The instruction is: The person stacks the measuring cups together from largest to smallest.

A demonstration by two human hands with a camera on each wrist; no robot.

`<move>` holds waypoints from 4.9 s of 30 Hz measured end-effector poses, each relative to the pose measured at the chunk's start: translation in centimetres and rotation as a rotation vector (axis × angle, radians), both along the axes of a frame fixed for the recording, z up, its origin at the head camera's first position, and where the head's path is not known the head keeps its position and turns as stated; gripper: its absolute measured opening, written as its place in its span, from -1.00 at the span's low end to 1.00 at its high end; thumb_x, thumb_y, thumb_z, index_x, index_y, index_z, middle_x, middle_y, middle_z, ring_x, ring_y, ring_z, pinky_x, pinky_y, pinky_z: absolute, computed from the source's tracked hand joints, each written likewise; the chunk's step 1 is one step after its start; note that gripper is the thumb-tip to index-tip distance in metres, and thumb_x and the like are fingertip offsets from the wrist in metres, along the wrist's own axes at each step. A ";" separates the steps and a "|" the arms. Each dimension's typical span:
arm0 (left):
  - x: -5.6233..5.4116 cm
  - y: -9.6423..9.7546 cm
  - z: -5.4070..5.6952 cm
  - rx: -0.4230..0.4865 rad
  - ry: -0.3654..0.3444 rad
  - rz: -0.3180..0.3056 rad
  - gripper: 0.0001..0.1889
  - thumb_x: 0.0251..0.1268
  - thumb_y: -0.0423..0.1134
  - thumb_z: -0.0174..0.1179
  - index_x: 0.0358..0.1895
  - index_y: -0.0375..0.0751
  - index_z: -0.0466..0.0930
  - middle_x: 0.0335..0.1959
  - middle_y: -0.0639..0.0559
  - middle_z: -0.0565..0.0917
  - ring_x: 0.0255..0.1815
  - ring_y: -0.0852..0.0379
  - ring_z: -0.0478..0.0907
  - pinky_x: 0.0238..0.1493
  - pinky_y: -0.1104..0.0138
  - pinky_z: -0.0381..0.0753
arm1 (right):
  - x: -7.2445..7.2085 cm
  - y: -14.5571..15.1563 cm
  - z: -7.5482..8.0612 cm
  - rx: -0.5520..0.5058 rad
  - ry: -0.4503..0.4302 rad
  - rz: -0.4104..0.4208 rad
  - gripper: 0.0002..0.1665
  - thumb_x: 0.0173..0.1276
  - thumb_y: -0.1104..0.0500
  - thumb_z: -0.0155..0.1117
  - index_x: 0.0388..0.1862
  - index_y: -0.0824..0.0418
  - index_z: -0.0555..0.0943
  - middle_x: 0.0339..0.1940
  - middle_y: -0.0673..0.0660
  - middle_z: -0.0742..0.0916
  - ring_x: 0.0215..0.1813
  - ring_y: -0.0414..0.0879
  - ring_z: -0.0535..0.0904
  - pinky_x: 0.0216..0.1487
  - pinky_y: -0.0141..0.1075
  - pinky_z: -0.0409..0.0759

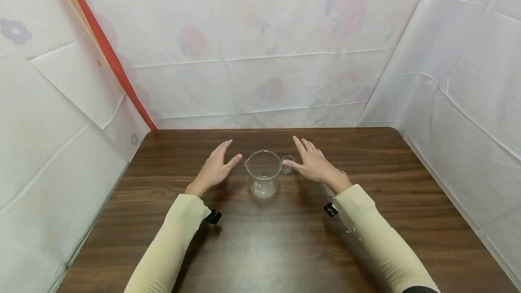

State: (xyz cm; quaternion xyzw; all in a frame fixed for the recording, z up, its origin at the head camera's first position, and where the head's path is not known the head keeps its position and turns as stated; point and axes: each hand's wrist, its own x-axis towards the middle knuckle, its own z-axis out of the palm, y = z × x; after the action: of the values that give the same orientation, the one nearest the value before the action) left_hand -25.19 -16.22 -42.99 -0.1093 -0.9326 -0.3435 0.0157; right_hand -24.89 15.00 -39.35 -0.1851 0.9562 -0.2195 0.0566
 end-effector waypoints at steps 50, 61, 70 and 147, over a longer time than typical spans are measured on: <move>1.6 2.1 -0.6 0.040 -0.031 -0.188 0.15 -0.11 0.28 0.44 0.55 -0.01 0.01 0.55 -0.11 0.15 0.54 -0.18 0.13 0.39 -0.19 0.26 | 0.4 -1.8 -1.5 -0.084 0.058 0.200 0.21 0.17 -0.45 0.22 0.61 0.01 -0.07 0.53 0.32 0.26 0.50 0.28 0.22 0.39 0.22 0.29; 1.5 2.5 -1.5 0.055 -0.016 -0.219 0.15 -0.18 0.23 0.51 0.52 0.00 0.07 0.47 -0.04 0.30 0.47 -0.10 0.23 0.39 -0.12 0.30 | 0.4 -2.3 -1.9 -0.103 0.064 0.232 0.18 0.17 -0.41 0.27 0.60 0.01 0.00 0.52 0.29 0.30 0.50 0.26 0.22 0.40 0.22 0.29; 1.7 2.9 -1.5 0.070 -0.029 -0.233 0.14 -0.20 0.23 0.52 0.51 -0.01 0.12 0.46 -0.03 0.30 0.48 -0.09 0.21 0.40 -0.12 0.29 | 0.4 -2.5 -1.7 -0.093 0.082 0.251 0.20 0.13 -0.41 0.31 0.59 0.04 0.03 0.50 0.26 0.34 0.49 0.25 0.26 0.39 0.22 0.30; 3.0 4.7 -0.8 0.291 0.023 -0.283 -0.08 -0.07 -0.01 0.53 0.42 -0.06 0.27 0.32 -0.02 0.51 0.25 -0.04 0.50 0.21 0.02 0.52 | 1.7 -2.5 -1.2 -0.385 0.032 0.237 0.10 0.07 -0.03 0.56 0.48 0.26 0.20 0.26 0.20 0.58 0.13 0.09 0.58 0.12 -0.06 0.62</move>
State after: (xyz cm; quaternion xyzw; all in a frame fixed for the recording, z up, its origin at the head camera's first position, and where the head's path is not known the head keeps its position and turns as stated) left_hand -22.19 -11.51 -43.77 -0.2397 -0.8484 -0.4720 -0.0067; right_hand -23.18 12.53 -40.58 -0.3068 0.8690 -0.3869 0.0305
